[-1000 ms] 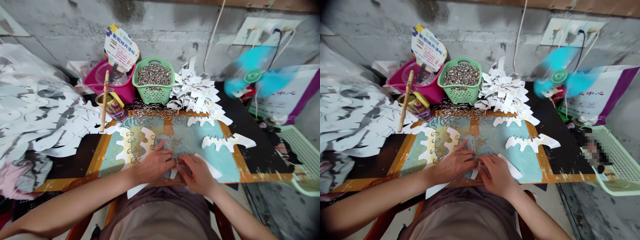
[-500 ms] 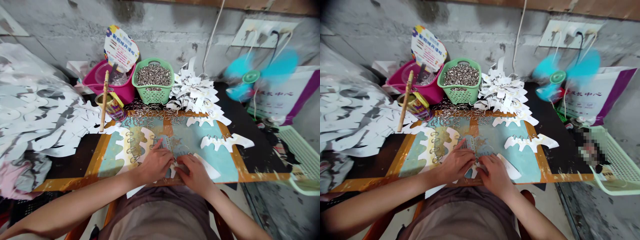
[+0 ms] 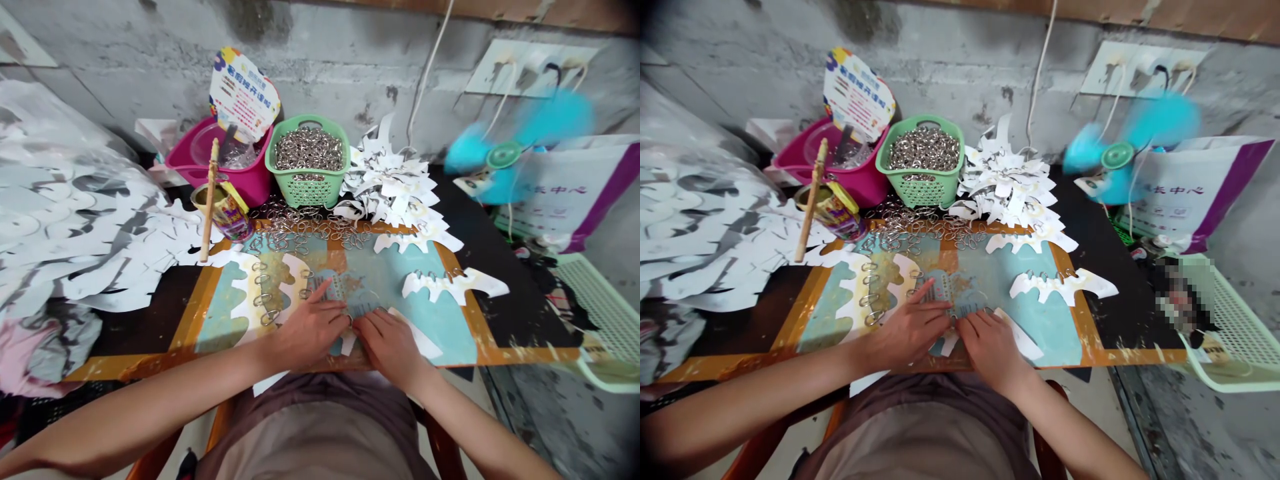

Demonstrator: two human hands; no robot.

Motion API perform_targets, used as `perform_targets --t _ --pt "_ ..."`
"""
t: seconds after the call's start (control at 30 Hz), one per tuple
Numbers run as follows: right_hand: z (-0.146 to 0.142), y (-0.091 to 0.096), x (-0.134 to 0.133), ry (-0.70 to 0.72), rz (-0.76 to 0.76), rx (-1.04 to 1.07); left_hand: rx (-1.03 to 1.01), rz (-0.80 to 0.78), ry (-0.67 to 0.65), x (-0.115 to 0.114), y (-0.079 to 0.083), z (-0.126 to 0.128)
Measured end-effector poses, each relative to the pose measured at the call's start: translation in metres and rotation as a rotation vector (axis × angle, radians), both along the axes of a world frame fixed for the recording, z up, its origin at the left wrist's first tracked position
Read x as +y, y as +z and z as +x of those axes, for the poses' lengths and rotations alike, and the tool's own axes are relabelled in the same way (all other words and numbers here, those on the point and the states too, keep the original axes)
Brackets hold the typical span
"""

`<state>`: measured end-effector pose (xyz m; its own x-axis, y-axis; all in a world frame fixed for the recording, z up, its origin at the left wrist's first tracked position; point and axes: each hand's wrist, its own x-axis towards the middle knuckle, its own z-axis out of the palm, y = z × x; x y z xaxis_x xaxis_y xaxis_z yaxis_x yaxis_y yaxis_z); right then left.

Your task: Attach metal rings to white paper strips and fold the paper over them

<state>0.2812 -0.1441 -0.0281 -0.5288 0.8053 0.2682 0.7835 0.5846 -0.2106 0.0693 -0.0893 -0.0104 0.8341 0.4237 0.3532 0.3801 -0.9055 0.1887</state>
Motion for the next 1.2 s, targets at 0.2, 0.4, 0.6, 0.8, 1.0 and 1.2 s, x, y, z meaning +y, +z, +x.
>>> perform_targets --t 0.2,0.4,0.6,0.8,1.0,1.2 --pt "0.005 -0.002 -0.006 0.138 0.05 -0.027 0.118 0.333 -0.094 -0.017 -0.002 -0.006" --pt "0.011 0.002 -0.023 0.1 -0.034 -0.052 0.242 0.185 -0.047 -0.034 0.002 -0.011" --pt "0.025 0.014 -0.005 -0.172 -0.22 0.427 0.247 0.03 0.108 -0.041 0.008 -0.012" --pt "0.002 0.021 0.008 -0.086 -0.225 0.221 0.112 -0.037 0.209 -0.047 0.002 -0.017" --pt "0.002 0.043 0.008 -0.042 -0.468 0.348 -0.311 -0.22 0.223 -0.056 0.013 -0.034" --pt "0.002 0.082 0.007 -0.016 -0.653 0.434 -0.248 -0.679 0.43 -0.028 0.058 -0.023"
